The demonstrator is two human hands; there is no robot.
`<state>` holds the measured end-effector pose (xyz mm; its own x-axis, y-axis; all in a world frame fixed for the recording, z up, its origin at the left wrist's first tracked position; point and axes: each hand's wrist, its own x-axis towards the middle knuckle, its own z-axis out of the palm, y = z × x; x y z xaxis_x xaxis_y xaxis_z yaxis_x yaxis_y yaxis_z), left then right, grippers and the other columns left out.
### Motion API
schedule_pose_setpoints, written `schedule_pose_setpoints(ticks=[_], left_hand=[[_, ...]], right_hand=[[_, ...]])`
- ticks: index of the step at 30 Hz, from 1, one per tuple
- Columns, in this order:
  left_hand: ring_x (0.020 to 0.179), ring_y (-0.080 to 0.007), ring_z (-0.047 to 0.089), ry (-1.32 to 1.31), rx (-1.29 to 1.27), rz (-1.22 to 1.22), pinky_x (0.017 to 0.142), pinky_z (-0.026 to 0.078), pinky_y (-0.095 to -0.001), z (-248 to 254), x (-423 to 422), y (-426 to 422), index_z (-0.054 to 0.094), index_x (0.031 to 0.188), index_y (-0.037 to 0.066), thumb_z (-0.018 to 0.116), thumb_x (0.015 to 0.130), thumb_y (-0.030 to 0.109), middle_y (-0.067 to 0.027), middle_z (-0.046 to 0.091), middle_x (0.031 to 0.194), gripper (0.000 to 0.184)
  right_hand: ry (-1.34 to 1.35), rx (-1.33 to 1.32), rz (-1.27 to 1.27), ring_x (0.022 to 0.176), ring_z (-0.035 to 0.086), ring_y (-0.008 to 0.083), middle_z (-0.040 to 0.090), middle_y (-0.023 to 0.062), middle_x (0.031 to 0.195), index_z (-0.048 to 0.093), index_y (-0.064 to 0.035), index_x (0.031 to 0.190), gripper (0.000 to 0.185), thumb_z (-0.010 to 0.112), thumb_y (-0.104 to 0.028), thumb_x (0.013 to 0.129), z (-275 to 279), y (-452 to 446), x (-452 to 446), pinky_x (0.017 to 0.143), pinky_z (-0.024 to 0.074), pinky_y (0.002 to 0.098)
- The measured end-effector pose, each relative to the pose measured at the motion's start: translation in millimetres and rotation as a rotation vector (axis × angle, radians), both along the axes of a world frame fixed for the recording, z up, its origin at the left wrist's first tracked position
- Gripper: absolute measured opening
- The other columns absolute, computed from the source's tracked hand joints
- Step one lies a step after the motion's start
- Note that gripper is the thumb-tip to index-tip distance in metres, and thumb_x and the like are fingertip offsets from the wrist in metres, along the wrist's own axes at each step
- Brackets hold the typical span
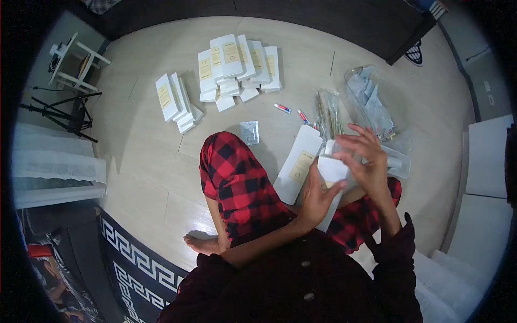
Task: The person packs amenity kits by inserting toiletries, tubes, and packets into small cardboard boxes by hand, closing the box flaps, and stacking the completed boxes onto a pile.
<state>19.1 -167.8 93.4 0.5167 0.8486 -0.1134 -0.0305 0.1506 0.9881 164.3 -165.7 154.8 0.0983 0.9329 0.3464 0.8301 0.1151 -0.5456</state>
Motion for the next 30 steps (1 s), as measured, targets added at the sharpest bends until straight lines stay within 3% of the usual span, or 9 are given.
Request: schedule_pose_setpoints(ticks=[3, 5, 8, 11, 13, 16, 19, 21, 30], left_hand=[[0.117, -0.0268, 0.044, 0.121, 0.130, 0.058, 0.095, 0.036, -0.0367, -35.8, 0.0, -17.8, 0.020, 0.135, 0.000, 0.059, 0.087, 0.013, -0.0216, 0.043, 0.125, 0.063], [0.119, -0.0271, 0.042, 0.158, 0.053, 0.038, 0.096, 0.036, -0.0375, -58.4, -4.0, -30.0, 0.019, 0.136, 0.000, 0.057, 0.088, 0.012, -0.0218, 0.042, 0.127, 0.062], [0.120, -0.0287, 0.041, 0.201, 0.162, -0.027, 0.097, 0.036, -0.0371, -69.0, -10.8, -35.3, 0.018, 0.138, 0.003, 0.057, 0.088, 0.014, -0.0208, 0.039, 0.131, 0.065], [0.120, -0.0297, 0.042, -0.021, -0.147, -0.193, 0.098, 0.037, -0.0391, -64.1, -13.4, -33.6, 0.018, 0.139, 0.006, 0.056, 0.089, 0.034, -0.0195, 0.037, 0.132, 0.069], [0.118, -0.0275, 0.045, -0.715, -1.014, -0.457, 0.095, 0.040, -0.0413, -90.4, -11.7, -38.5, 0.021, 0.138, 0.008, 0.045, 0.083, 0.060, -0.0167, 0.038, 0.130, 0.079], [0.099, -0.0222, 0.055, -0.675, -1.296, -0.499, 0.086, 0.045, -0.0383, -69.0, -11.5, -45.0, 0.034, 0.129, 0.008, 0.035, 0.076, 0.075, -0.0092, 0.051, 0.111, 0.085], [0.098, -0.0212, 0.055, -0.611, -0.902, -0.736, 0.084, 0.046, -0.0381, -75.9, -2.5, -34.9, 0.039, 0.127, 0.008, 0.028, 0.074, 0.078, -0.0082, 0.053, 0.108, 0.089], [0.098, -0.0207, 0.055, -0.611, -0.920, -0.728, 0.084, 0.046, -0.0374, -71.3, 1.2, -31.8, 0.040, 0.126, 0.008, 0.027, 0.075, 0.078, -0.0080, 0.054, 0.107, 0.088], [0.092, -0.0225, 0.059, -0.507, -0.827, -0.629, 0.081, 0.049, -0.0371, -72.4, 20.9, -9.4, 0.042, 0.124, 0.006, 0.013, 0.084, 0.068, -0.0115, 0.056, 0.105, 0.080]], right_hand=[[0.218, -0.184, 0.006, 0.109, 0.053, 0.0276, 0.064, 0.0044, 0.099, 0.068, -0.0115, 0.093, 0.023, 0.071, -0.016, 0.071, -42.1, -16.3, -11.9, 0.103, 0.0233, 0.0474], [0.164, -0.192, 0.000, 0.109, 0.053, 0.0260, 0.063, 0.0050, 0.100, 0.068, -0.0103, 0.093, 0.021, 0.071, -0.013, 0.072, -71.7, -31.1, -20.0, 0.099, 0.0315, 0.0425], [0.676, -0.215, -0.076, 0.101, 0.056, 0.0189, 0.062, 0.0101, 0.102, 0.066, -0.0059, 0.101, 0.027, 0.068, -0.005, 0.075, -92.8, -53.7, -27.6, 0.085, 0.0444, 0.0292], [0.919, -0.154, -0.305, 0.099, 0.056, 0.0162, 0.062, 0.0102, 0.105, 0.064, -0.0024, 0.103, 0.028, 0.068, -0.004, 0.075, -85.8, -62.8, -31.4, 0.085, 0.0443, 0.0289], [0.997, -0.150, -0.295, 0.101, 0.055, 0.0148, 0.062, 0.0089, 0.106, 0.064, -0.0005, 0.103, 0.027, 0.067, -0.004, 0.076, -75.4, -65.5, -32.1, 0.088, 0.0427, 0.0285], [1.115, -0.228, -0.317, 0.101, 0.055, 0.0159, 0.063, 0.0086, 0.105, 0.065, -0.0017, 0.102, 0.026, 0.067, -0.004, 0.076, -67.6, -65.2, -29.3, 0.091, 0.0408, 0.0288], [0.956, -0.128, -0.263, 0.101, 0.056, 0.0179, 0.065, 0.0082, 0.100, 0.066, -0.0025, 0.099, 0.024, 0.068, -0.005, 0.075, -59.6, -61.8, -18.6, 0.098, 0.0349, 0.0335], [0.637, -0.053, -0.188, 0.104, 0.056, 0.0209, 0.066, 0.0075, 0.096, 0.068, -0.0041, 0.095, 0.022, 0.070, -0.006, 0.074, -51.5, -56.8, -8.4, 0.104, 0.0271, 0.0406], [0.521, -0.035, -0.176, 0.109, 0.054, 0.0217, 0.068, 0.0031, 0.097, 0.071, -0.0117, 0.089, 0.014, 0.068, -0.008, 0.076, -40.4, -43.5, -5.4, 0.108, 0.0150, 0.0476]])
